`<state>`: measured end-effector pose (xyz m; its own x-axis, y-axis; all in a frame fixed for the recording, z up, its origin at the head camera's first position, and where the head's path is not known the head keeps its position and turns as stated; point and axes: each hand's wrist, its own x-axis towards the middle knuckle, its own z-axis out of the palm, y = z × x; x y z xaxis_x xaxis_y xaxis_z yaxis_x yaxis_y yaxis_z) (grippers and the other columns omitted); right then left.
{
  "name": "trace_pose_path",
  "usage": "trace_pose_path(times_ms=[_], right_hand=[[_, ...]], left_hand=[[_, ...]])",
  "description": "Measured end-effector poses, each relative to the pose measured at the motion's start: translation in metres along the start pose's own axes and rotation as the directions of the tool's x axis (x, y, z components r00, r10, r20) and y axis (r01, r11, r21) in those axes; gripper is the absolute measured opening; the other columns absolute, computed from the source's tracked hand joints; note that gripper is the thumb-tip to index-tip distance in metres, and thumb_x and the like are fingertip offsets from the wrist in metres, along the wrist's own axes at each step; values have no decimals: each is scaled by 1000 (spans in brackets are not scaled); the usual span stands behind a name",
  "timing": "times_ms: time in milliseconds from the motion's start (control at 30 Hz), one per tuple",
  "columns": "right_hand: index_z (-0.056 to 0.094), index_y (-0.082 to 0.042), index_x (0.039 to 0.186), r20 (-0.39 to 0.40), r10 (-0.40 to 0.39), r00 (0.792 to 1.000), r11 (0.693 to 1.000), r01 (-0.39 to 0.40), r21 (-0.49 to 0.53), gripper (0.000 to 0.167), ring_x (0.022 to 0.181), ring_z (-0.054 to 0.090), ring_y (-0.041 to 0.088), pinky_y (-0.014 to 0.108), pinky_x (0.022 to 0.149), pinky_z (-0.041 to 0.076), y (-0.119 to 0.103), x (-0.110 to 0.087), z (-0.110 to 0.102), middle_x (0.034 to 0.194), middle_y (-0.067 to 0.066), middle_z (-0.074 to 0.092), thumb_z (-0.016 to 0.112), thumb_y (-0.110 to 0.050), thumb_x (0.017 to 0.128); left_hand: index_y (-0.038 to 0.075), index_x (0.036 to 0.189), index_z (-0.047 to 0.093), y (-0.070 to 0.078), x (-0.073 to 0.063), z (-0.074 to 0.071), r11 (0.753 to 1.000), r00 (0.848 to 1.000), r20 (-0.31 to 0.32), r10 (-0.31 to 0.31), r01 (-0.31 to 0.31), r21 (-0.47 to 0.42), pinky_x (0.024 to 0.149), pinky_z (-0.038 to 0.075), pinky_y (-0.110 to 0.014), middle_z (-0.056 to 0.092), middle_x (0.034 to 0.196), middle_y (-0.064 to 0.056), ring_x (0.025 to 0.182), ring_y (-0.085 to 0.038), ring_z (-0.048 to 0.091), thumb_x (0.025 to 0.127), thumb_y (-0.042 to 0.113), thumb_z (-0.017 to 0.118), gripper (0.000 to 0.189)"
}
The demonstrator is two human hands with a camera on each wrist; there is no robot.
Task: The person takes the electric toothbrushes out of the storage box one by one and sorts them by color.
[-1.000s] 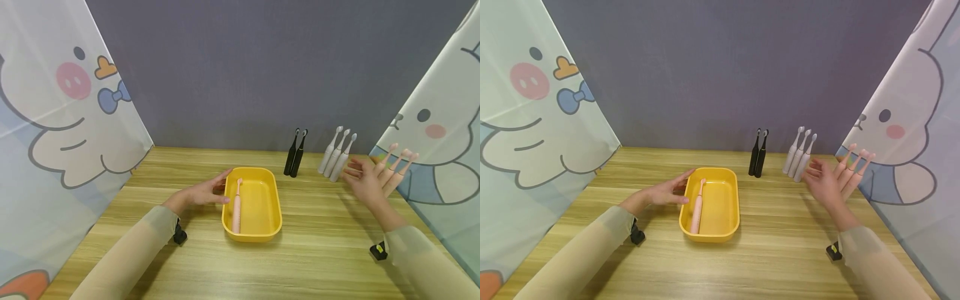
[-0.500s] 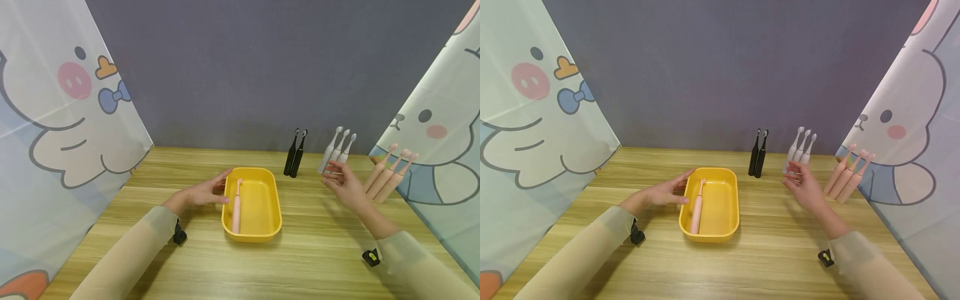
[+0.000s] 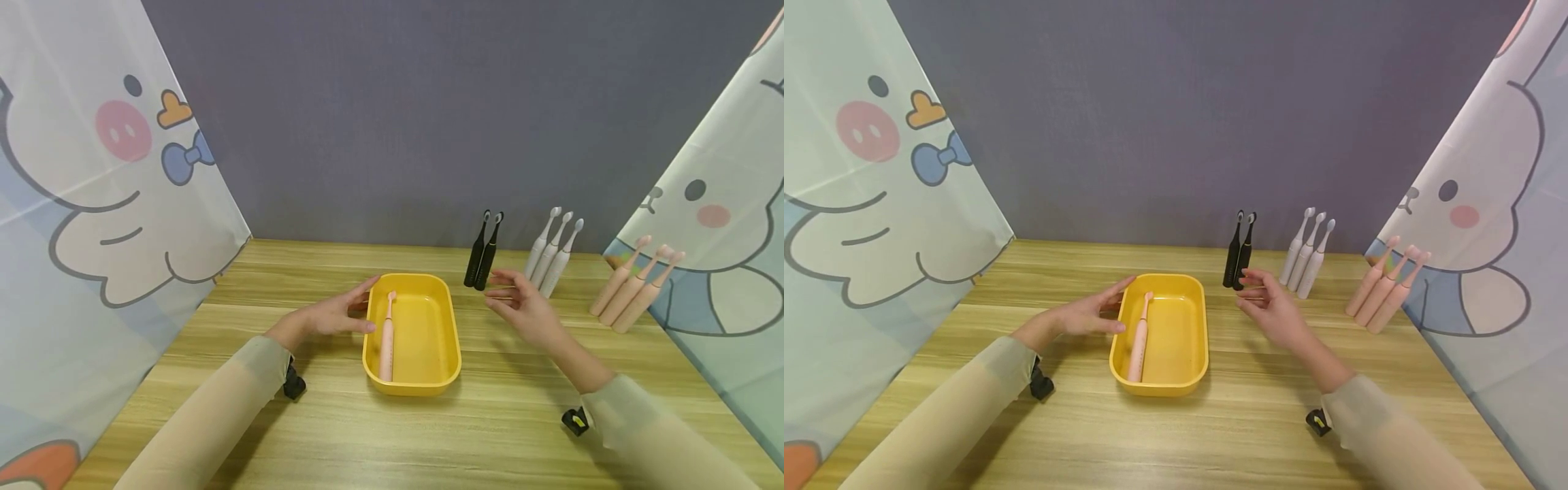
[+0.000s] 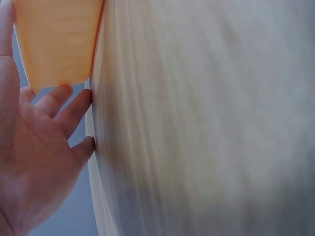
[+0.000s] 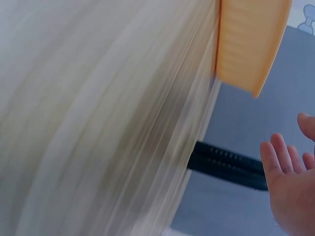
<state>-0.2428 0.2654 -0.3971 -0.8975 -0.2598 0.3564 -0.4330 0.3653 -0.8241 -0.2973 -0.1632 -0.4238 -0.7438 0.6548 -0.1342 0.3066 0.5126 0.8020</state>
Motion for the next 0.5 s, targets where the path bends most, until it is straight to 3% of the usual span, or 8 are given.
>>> trace_pose_path(times_ms=[100,300,500], right_hand=[[42,10,158,15,-13,1000,1000,13,14,60,115,72,7,12,95,58,-3,4,9,147,37,57,68,7,104],[45,10,156,41,-43,998,999,43,6,58,123,71,47,12,95,58,-11,12,26,145,35,61,68,8,104],[48,6,156,53,-58,997,998,58,15,56,123,69,50,13,98,57,-17,17,40,144,30,62,69,6,104]], left_hand=[[37,178,-3,0,0,0,1000,1000,1,7,-7,3,134,21,-71,24,183,-17,168,-41,26,97,58,81,118],[39,177,-2,-1,0,0,1000,1000,-8,-2,2,8,134,23,-69,22,183,-16,169,-39,26,95,60,81,118],[42,177,-1,-1,-1,0,1000,1000,-13,-17,17,-2,132,26,-71,19,184,-16,169,-40,24,94,62,82,119]])
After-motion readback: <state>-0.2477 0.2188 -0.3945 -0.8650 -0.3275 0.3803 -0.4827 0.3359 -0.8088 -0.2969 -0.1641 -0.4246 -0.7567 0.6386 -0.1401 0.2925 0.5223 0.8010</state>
